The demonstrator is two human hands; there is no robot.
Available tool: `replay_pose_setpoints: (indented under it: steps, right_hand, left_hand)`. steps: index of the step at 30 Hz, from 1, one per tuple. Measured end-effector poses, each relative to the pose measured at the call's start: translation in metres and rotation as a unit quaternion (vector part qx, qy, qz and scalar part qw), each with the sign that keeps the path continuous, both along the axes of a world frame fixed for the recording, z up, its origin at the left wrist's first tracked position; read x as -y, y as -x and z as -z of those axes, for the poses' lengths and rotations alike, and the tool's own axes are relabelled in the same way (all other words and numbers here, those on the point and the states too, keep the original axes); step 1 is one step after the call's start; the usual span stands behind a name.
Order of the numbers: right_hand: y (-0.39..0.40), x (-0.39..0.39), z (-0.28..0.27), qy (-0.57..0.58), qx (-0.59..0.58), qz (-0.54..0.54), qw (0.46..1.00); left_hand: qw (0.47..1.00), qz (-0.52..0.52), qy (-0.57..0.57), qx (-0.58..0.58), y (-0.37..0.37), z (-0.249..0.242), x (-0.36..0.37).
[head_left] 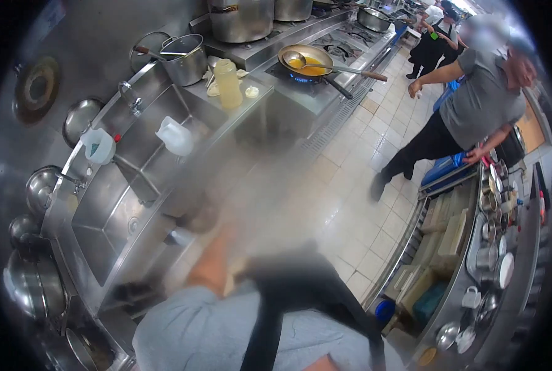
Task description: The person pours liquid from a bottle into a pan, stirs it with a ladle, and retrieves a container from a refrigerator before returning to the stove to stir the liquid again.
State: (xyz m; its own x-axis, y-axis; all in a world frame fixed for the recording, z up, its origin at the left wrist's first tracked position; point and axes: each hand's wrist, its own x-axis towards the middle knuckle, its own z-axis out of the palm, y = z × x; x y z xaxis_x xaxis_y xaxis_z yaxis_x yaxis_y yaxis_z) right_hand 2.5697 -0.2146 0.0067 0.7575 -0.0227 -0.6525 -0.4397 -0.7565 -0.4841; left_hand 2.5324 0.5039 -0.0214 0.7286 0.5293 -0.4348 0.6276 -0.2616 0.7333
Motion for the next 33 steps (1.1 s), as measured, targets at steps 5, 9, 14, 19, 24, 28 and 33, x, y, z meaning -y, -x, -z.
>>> replay_pose_setpoints:
  steps: [5,9,14,19,24,28,33]
  right_hand:
    - [-0.264,-0.123,-0.161,-0.035,0.031,-0.103,0.994]
    - [-0.444,-0.238,-0.212,-0.222,0.113,-0.093,0.964]
    - [-0.519,-0.393,-0.336,-0.301,0.154,-0.167,0.926]
    - [-0.565,-0.443,-0.332,-0.329,0.004,-0.152,0.932]
    - [-0.641,-0.431,-0.301,-0.403,-0.066,0.019,0.913]
    - [-0.730,-0.436,-0.278,-0.483,-0.114,0.062,0.866]
    - [-0.800,-0.502,-0.303,-0.554,-0.263,-0.001,0.790]
  left_hand:
    - [0.975,-0.142,0.122,-0.118,-0.014,-0.095,0.065]
    - [0.987,-0.007,0.100,-0.128,0.018,-0.030,0.068]
    - [0.935,-0.202,0.213,-0.198,-0.011,-0.052,0.076]
    - [0.977,-0.137,0.137,-0.087,-0.091,-0.007,0.031]
    - [0.966,-0.241,0.088,-0.013,-0.234,-0.061,-0.030]
    - [0.971,-0.238,-0.031,0.020,-0.268,-0.020,-0.054]
    - [0.955,-0.295,-0.020,0.025,-0.279,-0.048,0.008]
